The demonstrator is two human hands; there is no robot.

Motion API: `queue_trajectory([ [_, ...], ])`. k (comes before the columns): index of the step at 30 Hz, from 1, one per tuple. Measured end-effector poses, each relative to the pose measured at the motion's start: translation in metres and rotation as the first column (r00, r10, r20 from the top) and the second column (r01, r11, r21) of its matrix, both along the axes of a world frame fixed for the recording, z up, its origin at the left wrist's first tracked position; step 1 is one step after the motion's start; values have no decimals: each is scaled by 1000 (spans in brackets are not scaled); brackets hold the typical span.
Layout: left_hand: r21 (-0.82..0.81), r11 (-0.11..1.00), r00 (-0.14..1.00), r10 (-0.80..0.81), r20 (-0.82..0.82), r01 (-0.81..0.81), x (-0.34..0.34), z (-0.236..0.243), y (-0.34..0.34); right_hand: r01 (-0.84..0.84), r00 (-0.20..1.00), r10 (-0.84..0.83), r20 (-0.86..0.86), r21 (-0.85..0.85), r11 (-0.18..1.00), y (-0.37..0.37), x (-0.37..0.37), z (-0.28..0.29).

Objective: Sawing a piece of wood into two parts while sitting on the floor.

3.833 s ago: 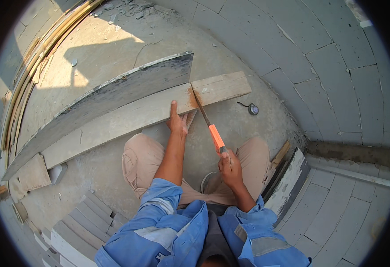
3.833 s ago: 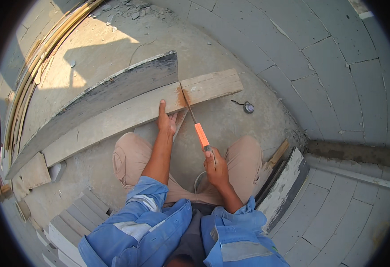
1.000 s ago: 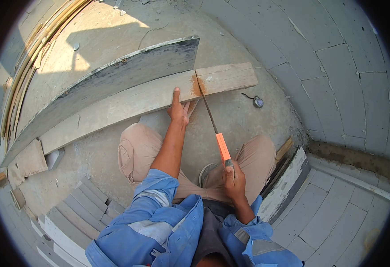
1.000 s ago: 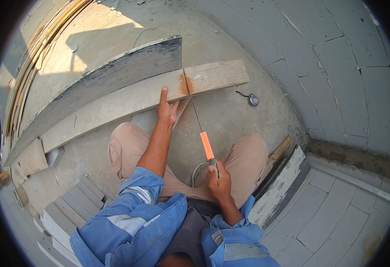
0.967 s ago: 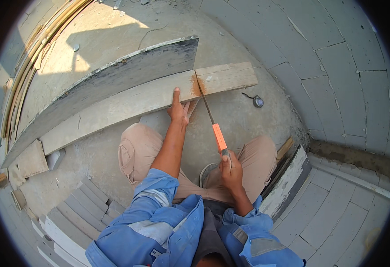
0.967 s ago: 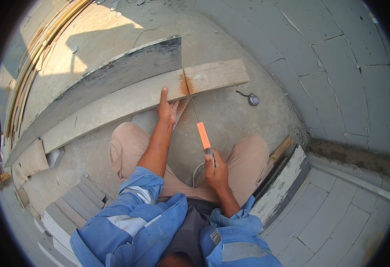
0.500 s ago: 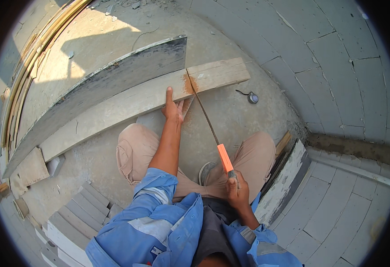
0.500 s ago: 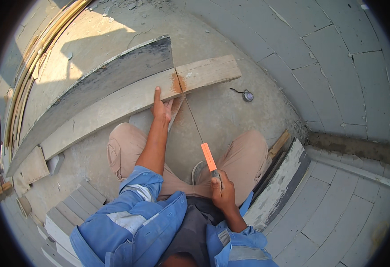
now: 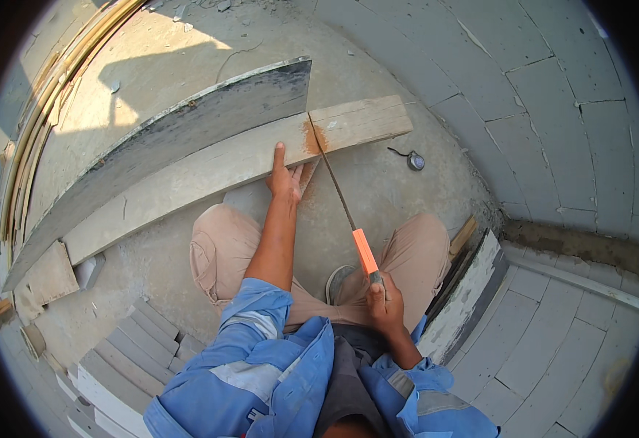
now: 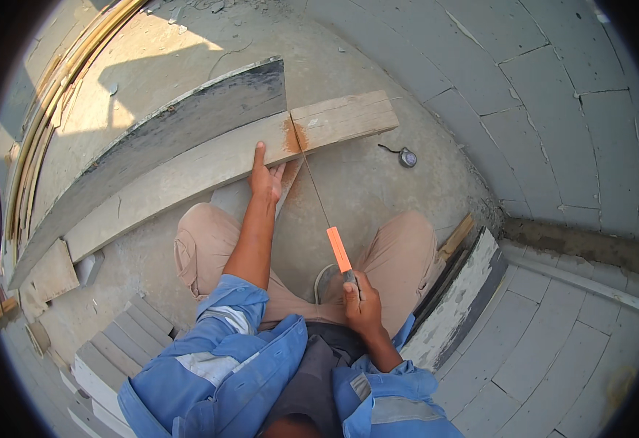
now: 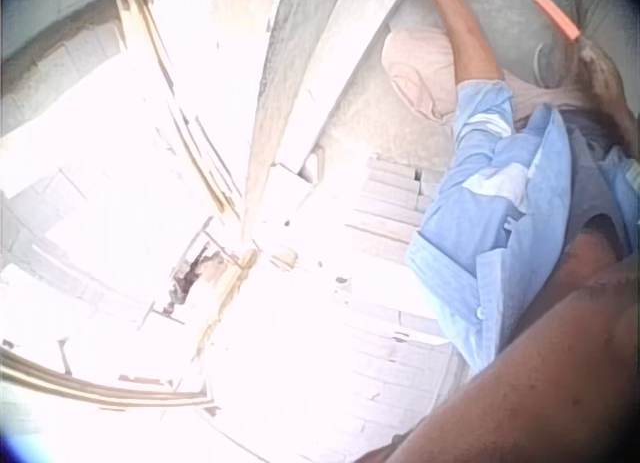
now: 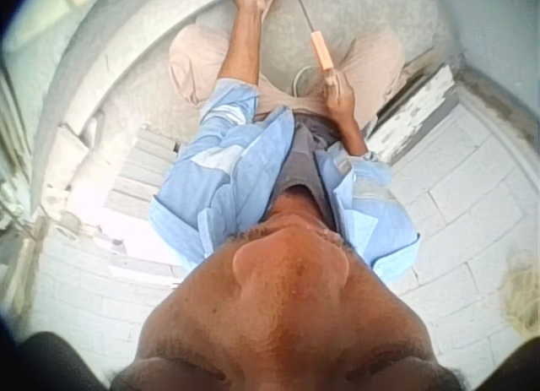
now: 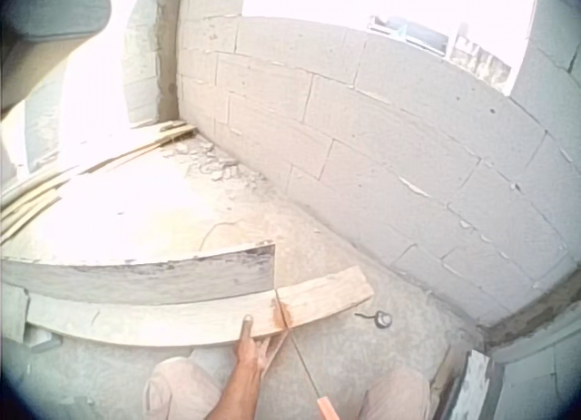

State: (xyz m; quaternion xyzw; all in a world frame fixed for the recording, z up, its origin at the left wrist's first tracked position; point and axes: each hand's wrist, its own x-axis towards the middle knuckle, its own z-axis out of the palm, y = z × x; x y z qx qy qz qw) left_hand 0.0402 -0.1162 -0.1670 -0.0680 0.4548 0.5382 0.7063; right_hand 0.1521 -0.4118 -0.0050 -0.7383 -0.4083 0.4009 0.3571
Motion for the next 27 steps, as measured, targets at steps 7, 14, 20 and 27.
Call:
queue_trajectory([
  [7, 11, 999, 998, -50, -36, 51, 25, 0, 1, 34, 988, -75, 138, 278, 960, 195, 1, -94],
  [14, -15, 998, 998, -56, -34, 56, -3, -10, 3, 68, 984, -63, -167, 21, 997, 65, -2, -39],
  [20, 41, 997, 996, -69, -63, 72, 9, 4, 2, 101, 992, -97, -77, 59, 993, 79, -1, -41],
  [27, 3, 999, 996, -51, -74, 51, 12, -5, -2, 65, 998, -62, -30, 130, 989, 186, 5, -78],
])
